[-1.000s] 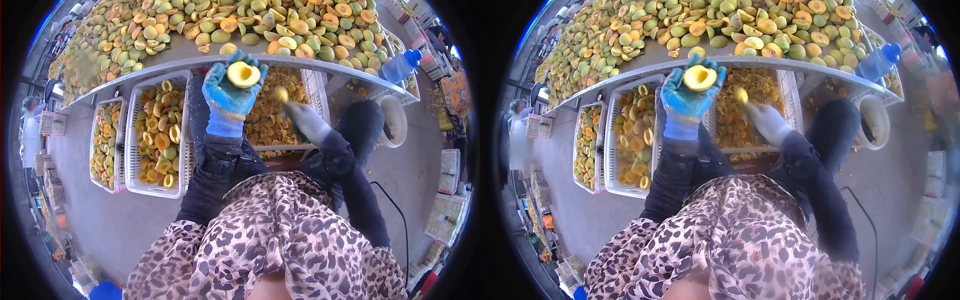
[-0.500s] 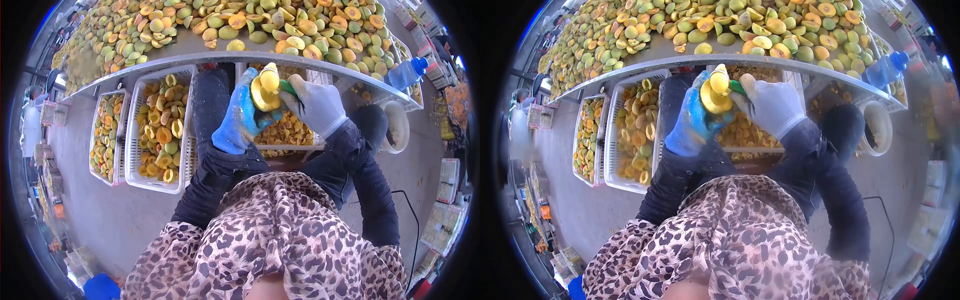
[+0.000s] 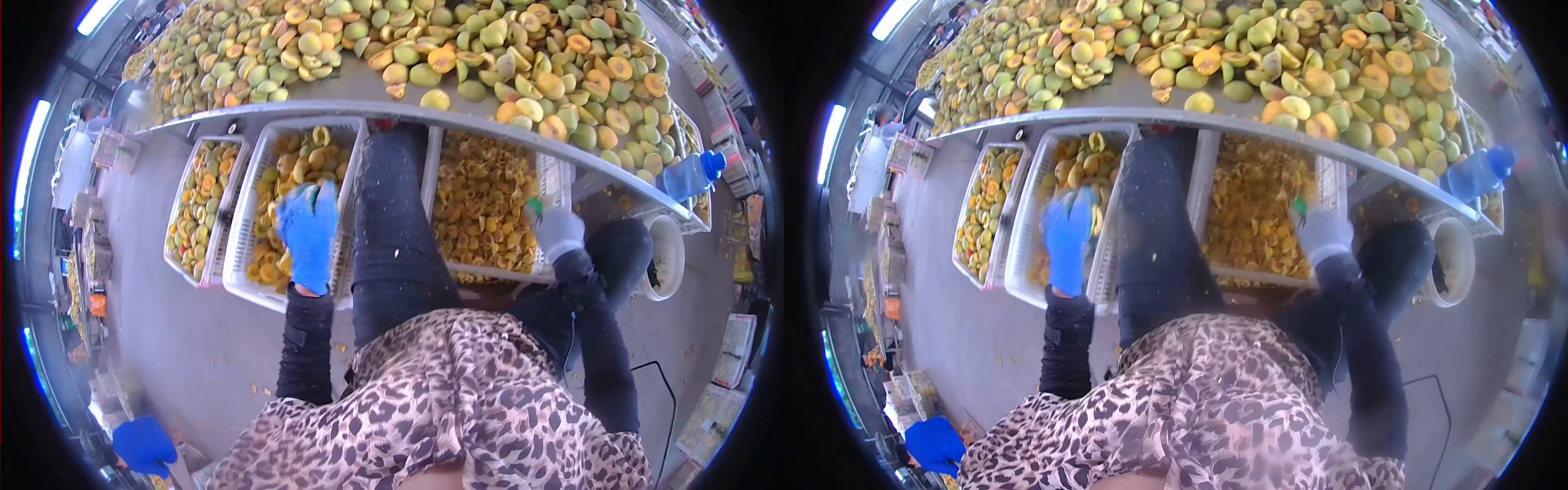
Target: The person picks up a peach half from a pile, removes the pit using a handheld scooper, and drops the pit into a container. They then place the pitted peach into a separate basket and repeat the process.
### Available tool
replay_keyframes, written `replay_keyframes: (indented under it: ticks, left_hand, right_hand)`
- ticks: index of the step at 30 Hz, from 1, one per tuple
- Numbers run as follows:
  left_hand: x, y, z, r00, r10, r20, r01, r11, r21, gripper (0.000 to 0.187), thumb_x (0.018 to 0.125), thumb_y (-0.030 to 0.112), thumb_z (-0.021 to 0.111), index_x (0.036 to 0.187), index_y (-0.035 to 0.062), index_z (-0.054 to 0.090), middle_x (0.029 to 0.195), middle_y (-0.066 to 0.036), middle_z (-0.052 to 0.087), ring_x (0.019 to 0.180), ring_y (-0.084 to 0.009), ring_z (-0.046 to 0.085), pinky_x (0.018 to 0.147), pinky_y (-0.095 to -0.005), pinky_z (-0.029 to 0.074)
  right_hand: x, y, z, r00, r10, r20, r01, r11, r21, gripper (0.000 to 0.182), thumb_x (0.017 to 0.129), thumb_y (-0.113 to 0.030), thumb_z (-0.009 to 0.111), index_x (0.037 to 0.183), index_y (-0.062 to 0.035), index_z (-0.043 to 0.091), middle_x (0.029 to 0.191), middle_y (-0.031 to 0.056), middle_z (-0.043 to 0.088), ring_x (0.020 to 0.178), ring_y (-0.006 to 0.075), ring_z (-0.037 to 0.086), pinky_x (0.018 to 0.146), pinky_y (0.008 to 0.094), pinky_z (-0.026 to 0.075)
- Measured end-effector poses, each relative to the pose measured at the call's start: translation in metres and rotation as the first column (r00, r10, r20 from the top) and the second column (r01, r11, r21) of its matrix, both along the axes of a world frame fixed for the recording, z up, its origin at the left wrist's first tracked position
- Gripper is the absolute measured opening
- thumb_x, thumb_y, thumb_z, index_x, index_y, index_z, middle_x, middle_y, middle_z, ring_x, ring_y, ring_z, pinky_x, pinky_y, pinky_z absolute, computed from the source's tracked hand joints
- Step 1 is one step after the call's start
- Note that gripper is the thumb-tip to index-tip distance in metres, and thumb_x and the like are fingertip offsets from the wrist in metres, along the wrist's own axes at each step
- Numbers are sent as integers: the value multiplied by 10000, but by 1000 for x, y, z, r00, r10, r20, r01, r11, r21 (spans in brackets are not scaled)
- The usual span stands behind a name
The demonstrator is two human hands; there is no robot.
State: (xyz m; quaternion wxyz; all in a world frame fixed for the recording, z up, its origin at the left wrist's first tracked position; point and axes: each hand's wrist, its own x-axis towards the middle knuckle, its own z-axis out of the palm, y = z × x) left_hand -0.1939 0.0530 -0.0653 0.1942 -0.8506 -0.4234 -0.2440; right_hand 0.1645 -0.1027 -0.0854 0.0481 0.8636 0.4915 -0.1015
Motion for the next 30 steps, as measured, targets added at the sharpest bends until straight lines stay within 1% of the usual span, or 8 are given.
replay_keyframes:
  ticks: [3,5,7,15,18,20,23,30]
  left_hand:
    - [56,44,23,963,-189,192,164,976,141,185,858,140,535,941,7,633,873,-121,659,906,-323,615,839,-434,456]
    - [124,61,45,807,-64,587,288,911,-296,250,861,207,510,945,2,627,888,-144,664,921,-338,619,845,-446,456]
    - [175,95,52,922,54,383,247,680,-691,321,841,301,565,966,12,626,992,-173,651,965,-341,608,872,-420,464]
    - [246,141,-9,986,-128,-108,62,879,-473,480,752,391,648,1050,19,596,927,-175,641,828,-334,629,787,-445,489]
    - [232,139,13,864,-36,502,486,320,-813,471,805,413,620,1044,7,611,888,-135,661,767,-215,653,619,-354,518]
    - [222,113,45,274,634,723,940,-16,-342,454,901,405,541,1068,-12,607,810,-107,658,697,-150,637,551,-245,502]
    - [204,70,67,304,675,672,952,-232,-199,495,960,427,444,1104,-21,599,774,-103,657,635,-145,627,519,-220,501]
    - [193,-4,67,225,627,746,968,-58,-243,559,1015,409,290,1011,-54,604,930,-153,668,784,-213,646,723,-291,521]
  right_hand:
    - [-7,-4,-29,974,44,-224,7,974,226,414,898,-489,497,963,-84,555,763,210,653,690,395,641,641,505,498]
    - [-16,2,-24,963,74,-259,-2,963,269,391,897,-468,515,945,-82,546,741,211,648,679,400,637,627,506,495]
    - [-22,3,-19,953,88,-291,6,952,307,369,896,-447,532,927,-79,537,719,211,642,667,405,632,612,508,493]
    - [-26,-4,-2,917,100,-386,8,963,268,325,903,-381,562,893,-61,508,650,194,621,610,391,623,543,466,476]
    - [-19,11,34,433,241,-869,352,842,409,205,920,-249,567,925,-45,550,699,195,604,656,364,627,549,389,454]
    - [-17,25,57,580,310,-753,281,792,542,204,921,-253,568,921,-50,548,681,190,601,633,357,622,535,396,452]
    - [-26,45,74,788,411,-459,70,681,729,216,917,-274,573,920,-60,545,640,171,598,585,343,612,503,411,448]
    - [-48,40,90,870,444,-212,-181,690,701,294,913,-352,563,909,-59,537,583,148,595,536,337,605,478,432,461]
